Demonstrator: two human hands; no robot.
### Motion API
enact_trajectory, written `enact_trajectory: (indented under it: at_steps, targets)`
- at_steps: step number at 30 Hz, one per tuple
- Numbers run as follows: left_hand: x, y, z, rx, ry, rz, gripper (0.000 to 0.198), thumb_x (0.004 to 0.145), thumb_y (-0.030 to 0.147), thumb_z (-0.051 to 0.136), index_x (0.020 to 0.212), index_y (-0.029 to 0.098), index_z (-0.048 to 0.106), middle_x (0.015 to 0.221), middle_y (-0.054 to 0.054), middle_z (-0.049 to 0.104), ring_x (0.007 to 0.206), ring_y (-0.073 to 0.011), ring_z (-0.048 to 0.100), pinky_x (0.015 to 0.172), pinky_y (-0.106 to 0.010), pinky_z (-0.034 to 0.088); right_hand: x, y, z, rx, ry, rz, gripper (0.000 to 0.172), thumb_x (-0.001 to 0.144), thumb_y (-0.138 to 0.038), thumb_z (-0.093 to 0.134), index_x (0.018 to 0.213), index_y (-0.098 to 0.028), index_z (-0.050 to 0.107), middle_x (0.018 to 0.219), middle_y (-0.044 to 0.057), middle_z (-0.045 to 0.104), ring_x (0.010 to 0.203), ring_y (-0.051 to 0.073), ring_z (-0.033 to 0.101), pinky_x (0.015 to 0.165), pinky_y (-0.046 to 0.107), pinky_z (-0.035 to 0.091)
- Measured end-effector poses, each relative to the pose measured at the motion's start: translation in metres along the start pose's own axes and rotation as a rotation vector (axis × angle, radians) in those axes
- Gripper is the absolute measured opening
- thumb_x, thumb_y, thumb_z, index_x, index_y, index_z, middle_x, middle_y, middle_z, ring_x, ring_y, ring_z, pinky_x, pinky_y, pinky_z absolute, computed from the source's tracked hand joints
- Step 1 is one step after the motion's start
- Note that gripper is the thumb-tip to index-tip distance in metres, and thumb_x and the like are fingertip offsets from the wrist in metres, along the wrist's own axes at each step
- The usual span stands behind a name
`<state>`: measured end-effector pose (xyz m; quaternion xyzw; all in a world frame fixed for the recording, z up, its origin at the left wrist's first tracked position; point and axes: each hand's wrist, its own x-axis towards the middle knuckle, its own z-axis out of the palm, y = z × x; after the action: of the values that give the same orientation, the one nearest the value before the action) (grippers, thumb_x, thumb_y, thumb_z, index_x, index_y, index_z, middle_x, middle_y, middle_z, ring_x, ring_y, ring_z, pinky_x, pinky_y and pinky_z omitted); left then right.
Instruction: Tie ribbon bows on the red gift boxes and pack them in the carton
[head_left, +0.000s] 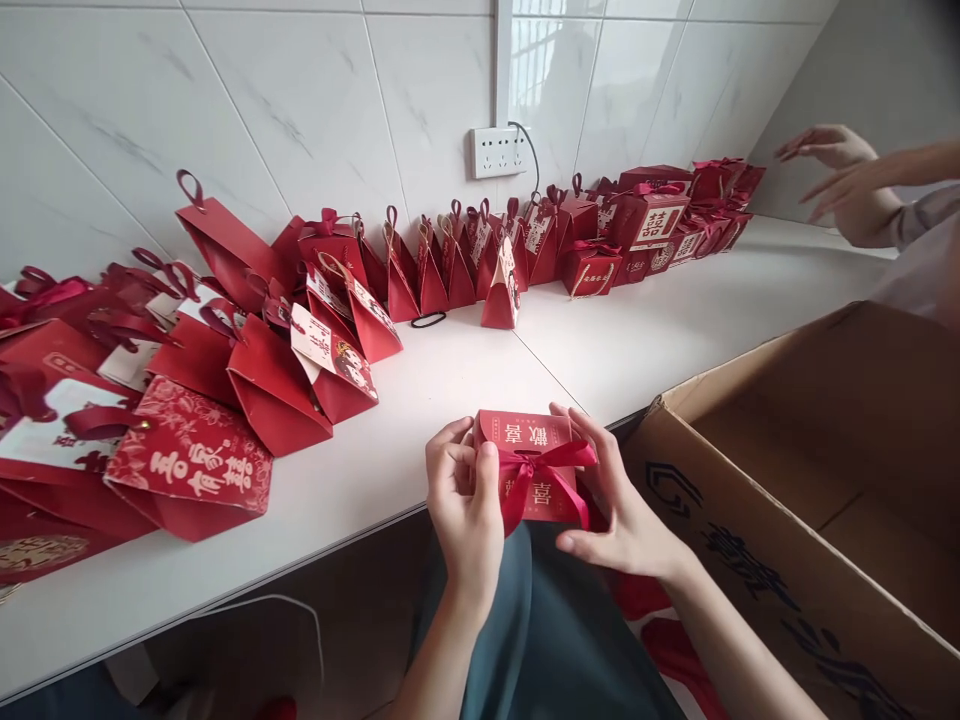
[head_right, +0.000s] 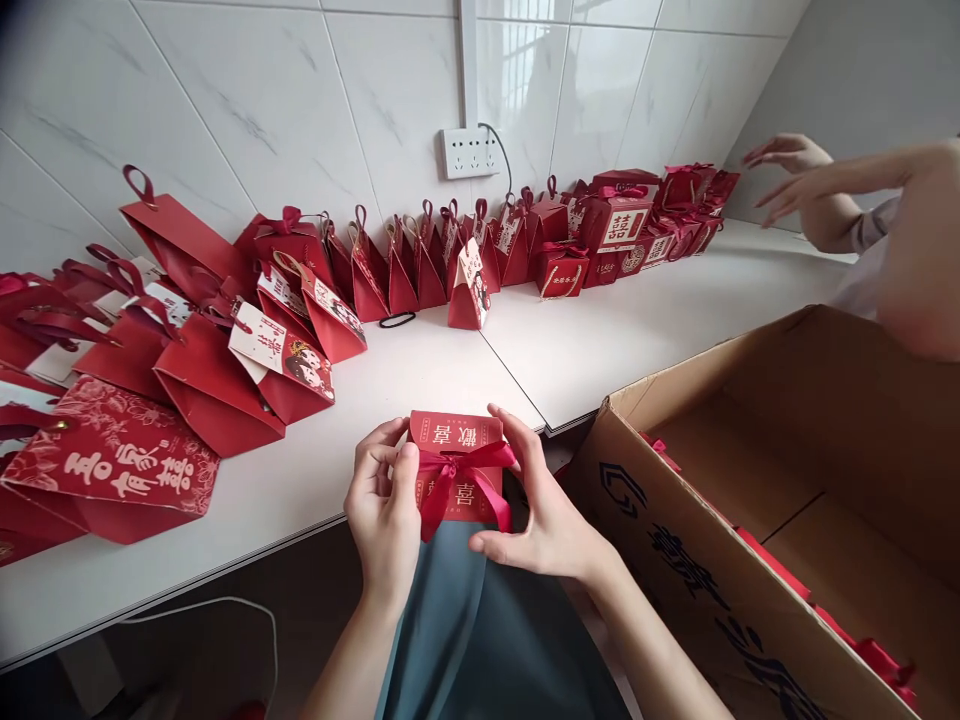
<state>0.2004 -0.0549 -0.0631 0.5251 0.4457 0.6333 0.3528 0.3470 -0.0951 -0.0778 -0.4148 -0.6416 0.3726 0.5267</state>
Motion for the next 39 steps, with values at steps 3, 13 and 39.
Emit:
enact_trajectory:
  at_steps: [3,13,39]
  targets:
    - [-0.003,0.000,-0.002,0.071,-0.049,0.127,0.018,0.087,0.027,0.055,0.073,0.018,0.048,0.106,-0.008,0.058,0.100,-0.0166,0.061,0.077,-0.026,0.054,-0.005,-0.002,-0.008,-0.161,-0.015,0.030,0.096,0.073,-0.021,0.072,0.145,-0.036,0.011,0.152,0.011,0.020,0.131,0.030,0.040,0.101,0.049,0.044]
    - [-0.020,0.019,-0.007,0.323,-0.041,0.902,0.016,0.072,0.011,0.071,0.073,0.018,0.056,0.092,-0.004,0.052,0.099,-0.0214,0.055,0.086,-0.047,0.054,-0.006,-0.012,-0.008,-0.323,0.161,-0.287,0.094,0.070,-0.017,0.075,0.144,-0.033,0.018,0.149,0.010,0.027,0.138,0.029,0.029,0.107,0.048,0.041]
    - [-0.076,-0.020,0.128,0.352,-0.906,1.002,0.045,0.088,0.025,0.052,0.132,0.018,0.045,0.137,-0.010,0.050,0.130,-0.0301,0.041,0.104,-0.049,0.036,-0.190,-0.052,-0.262,-0.872,0.887,0.741,0.092,0.062,-0.045,0.073,0.136,-0.021,0.023,0.135,0.016,0.046,0.129,0.034,0.042,0.098,0.046,0.047]
